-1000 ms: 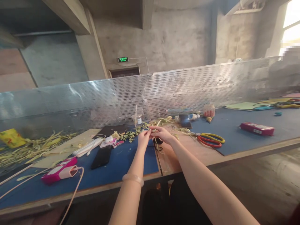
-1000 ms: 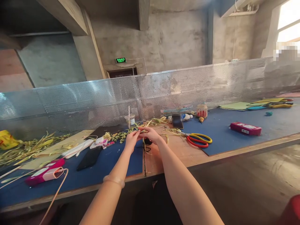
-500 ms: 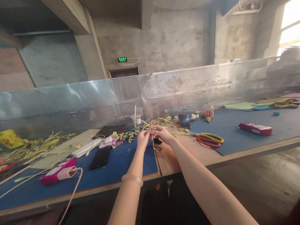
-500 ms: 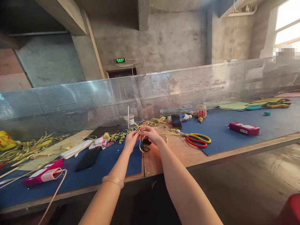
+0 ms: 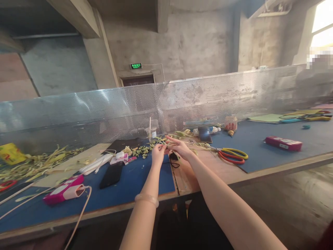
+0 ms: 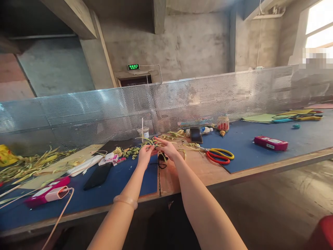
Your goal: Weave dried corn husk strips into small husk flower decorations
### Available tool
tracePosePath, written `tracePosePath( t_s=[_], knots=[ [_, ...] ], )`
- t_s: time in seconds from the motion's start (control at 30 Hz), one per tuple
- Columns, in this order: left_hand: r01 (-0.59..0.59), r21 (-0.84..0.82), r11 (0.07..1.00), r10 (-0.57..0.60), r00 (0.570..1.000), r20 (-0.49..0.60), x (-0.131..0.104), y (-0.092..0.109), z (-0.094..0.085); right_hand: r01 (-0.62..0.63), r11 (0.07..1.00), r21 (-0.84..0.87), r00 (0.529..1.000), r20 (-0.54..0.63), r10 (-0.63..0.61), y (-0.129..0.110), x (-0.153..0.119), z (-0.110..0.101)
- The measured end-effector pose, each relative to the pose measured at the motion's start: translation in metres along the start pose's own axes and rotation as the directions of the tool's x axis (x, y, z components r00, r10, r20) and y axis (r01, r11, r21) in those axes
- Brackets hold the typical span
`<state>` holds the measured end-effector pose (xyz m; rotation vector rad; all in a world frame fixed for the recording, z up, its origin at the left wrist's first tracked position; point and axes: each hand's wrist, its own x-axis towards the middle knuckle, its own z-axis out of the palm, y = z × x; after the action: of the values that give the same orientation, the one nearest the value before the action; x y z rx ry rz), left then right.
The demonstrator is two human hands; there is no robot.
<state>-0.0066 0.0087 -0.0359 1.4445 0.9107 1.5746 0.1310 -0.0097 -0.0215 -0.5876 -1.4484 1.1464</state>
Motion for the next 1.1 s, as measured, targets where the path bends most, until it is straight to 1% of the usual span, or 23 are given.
tracePosePath(
  t_s=[0.2, 0.37, 0.53, 0.67, 0.87, 1.1],
  knots=[
    [0.0, 0.057, 0.998, 0.0, 1.0, 0.003, 0.001, -0.003, 0.0, -0.049, 0.998, -0.038, 0.999, -0.024, 0.049, 0.005, 0.002, -0.005],
    [-0.015, 0.078, 0.997, 0.015, 1.0, 0.003, 0.003, -0.006, -0.002, -0.041, 0.998, -0.043, 0.999, 0.013, 0.042, 0.0, 0.003, 0.0],
    [-0.051, 0.064, 0.997, 0.051, 0.999, 0.005, 0.003, -0.004, -0.003, -0.011, 0.998, -0.056, 1.0, 0.026, 0.013, 0.0, 0.004, 0.004],
    [-0.066, 0.056, 0.996, 0.064, 0.997, 0.032, 0.003, -0.005, -0.002, -0.01, 0.998, -0.069, 0.999, 0.036, 0.012, 0.003, 0.005, 0.002],
    [-0.061, 0.042, 0.997, 0.059, 0.997, 0.042, 0.005, -0.007, -0.003, -0.001, 0.997, -0.078, 1.0, 0.015, 0.002, 0.006, 0.006, -0.002],
    [-0.048, 0.029, 0.998, 0.047, 0.999, 0.02, 0.005, -0.005, -0.002, -0.014, 0.997, -0.072, 1.0, -0.005, 0.014, 0.01, 0.008, -0.002]
  ],
)
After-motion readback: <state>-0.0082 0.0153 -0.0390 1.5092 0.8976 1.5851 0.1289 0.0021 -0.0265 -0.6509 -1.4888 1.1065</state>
